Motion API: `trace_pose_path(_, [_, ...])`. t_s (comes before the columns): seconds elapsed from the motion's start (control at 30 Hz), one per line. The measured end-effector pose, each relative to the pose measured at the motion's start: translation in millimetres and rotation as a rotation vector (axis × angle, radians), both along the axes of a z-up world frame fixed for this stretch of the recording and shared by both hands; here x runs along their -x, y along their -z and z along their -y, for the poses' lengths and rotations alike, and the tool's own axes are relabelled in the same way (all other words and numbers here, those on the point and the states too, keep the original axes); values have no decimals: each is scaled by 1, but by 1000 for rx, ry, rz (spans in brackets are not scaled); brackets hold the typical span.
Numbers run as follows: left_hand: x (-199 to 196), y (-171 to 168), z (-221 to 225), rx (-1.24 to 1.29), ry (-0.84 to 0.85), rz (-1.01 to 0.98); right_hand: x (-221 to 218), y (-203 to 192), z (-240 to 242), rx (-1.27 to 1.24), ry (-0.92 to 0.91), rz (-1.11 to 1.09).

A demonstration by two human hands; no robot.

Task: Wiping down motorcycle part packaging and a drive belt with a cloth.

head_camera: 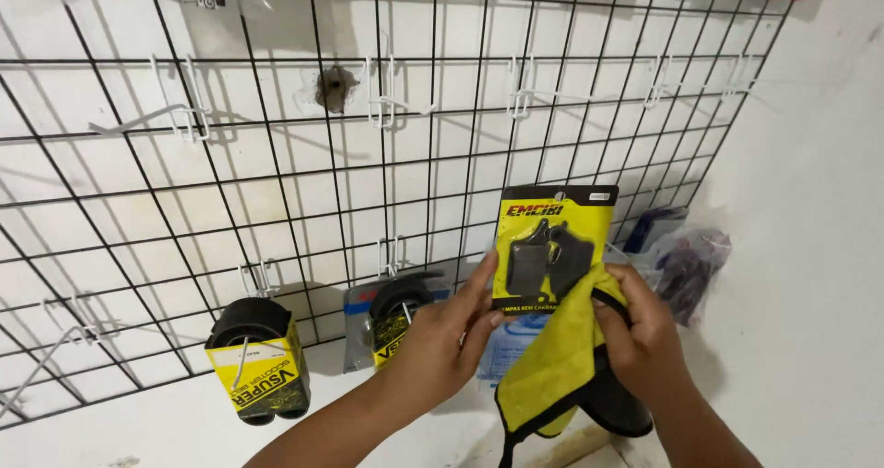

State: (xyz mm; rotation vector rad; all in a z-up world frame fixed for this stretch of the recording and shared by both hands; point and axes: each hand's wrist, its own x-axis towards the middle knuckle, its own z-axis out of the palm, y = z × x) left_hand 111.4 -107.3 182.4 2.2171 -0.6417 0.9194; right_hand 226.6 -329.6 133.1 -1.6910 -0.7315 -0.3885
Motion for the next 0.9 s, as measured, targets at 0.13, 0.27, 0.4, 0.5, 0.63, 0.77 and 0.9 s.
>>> trace_pose_path(0.13, [-6, -19, 22, -60, -96, 48, -41, -1, 11, -55, -115, 62])
trace_pose_path(0.27, [-15, -44, 46, -142, -157, 75, -58, -34, 25, -103, -233, 101])
trace_pose_path(0.4, [-28, -70, 66, -212, -174, 131, -81, -58, 40, -177, -272, 126])
trace_pose_path(0.5, [-35, -96, 84, -243, -226, 141, -81, -96, 55, -153, -269, 202])
trace_pose_path(0.63, [-49, -130, 98, -274, -232, 200, -98, -132, 66, -197, -309, 288])
trace_pose_path(0.77, [-65, -160, 105, -250, -247, 212, -120, -162, 70, -260, -302, 327])
trace_pose_path(0.9, [-79, -191, 111, -183, -229, 194, -161, -189, 65, -300, -258, 499])
